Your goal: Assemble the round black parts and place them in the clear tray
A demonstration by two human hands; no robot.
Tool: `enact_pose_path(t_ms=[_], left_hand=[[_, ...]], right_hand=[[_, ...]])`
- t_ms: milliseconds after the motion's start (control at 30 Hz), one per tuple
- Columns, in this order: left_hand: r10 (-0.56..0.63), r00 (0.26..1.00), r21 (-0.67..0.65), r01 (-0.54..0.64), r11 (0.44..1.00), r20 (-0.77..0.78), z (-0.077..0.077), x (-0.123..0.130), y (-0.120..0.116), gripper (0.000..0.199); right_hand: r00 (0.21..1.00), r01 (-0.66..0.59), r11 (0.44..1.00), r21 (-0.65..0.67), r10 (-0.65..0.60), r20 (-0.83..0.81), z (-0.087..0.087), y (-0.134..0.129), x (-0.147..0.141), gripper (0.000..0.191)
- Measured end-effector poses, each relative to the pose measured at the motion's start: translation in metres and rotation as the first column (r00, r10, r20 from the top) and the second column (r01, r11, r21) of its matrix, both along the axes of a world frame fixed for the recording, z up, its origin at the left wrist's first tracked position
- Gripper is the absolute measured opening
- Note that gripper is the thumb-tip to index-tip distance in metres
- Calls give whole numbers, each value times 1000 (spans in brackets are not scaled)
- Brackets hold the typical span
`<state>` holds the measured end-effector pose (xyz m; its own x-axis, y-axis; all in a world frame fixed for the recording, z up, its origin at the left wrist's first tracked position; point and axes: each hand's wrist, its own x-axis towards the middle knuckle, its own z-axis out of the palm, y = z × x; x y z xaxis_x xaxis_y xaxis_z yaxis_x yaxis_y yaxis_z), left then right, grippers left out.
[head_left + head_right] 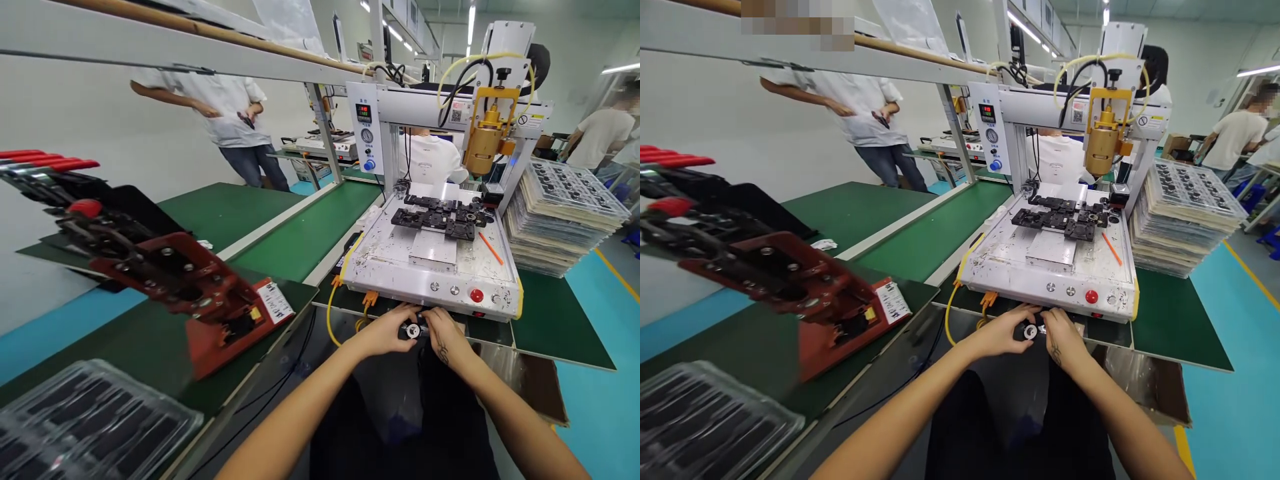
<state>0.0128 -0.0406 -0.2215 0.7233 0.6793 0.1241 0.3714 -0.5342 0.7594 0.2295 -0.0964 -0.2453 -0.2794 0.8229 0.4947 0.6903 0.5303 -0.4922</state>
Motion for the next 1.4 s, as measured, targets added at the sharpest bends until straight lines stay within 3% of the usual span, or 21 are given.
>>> enact_pose_path(t_ms=[100, 233, 500, 633, 767, 900, 1100, 1167, 1267, 1333, 1400], left_hand=[[-24, 1000, -25, 25, 999, 11, -6, -4, -7, 34], [-51, 999, -67, 52, 996, 12, -8, -7, -10, 34], [-86, 995, -121, 81, 989, -44, 5, -10, 0, 36], [-124, 992, -148, 118, 982, -30, 9, -13, 4, 37], [-111, 994, -132, 108, 985, -19, 7, -11, 4, 33], [14, 1000, -38, -14, 999, -4, 1, 2, 3, 33], [127, 991, 22, -128, 992, 52, -2, 18, -4, 29], [159, 984, 25, -161, 987, 82, 2, 18, -16, 30], [254, 957, -30, -253, 967, 143, 15, 15, -41, 38], [332, 921, -155, -305, 940, 202, 25, 15, -59, 41], [399, 870, -382, -277, 882, 291, 34, 17, -74, 41]], right_hand=[[999, 34, 999, -23, -34, 13, -12, 5, 4, 29], [998, 24, 999, -41, -22, 51, -15, 1, 7, 16], [998, -10, 1000, 9, 9, 56, -27, -2, 3, 31], [999, -45, 999, 31, 44, 10, -42, -20, 0, 37], [995, -65, 998, 20, 66, -78, -44, -52, 2, 27], [974, 54, 998, -45, -63, -220, -27, -70, 20, 19], [879, 219, 945, -243, -300, -372, 9, -69, 51, 22], [836, 198, 920, -339, -339, -431, 23, -70, 54, 29], [748, 68, 865, -498, -374, -548, 47, -71, 49, 41], [682, -30, 839, -544, -380, -625, 59, -70, 42, 45], [611, -117, 822, -558, -383, -693, 67, -68, 35, 42]])
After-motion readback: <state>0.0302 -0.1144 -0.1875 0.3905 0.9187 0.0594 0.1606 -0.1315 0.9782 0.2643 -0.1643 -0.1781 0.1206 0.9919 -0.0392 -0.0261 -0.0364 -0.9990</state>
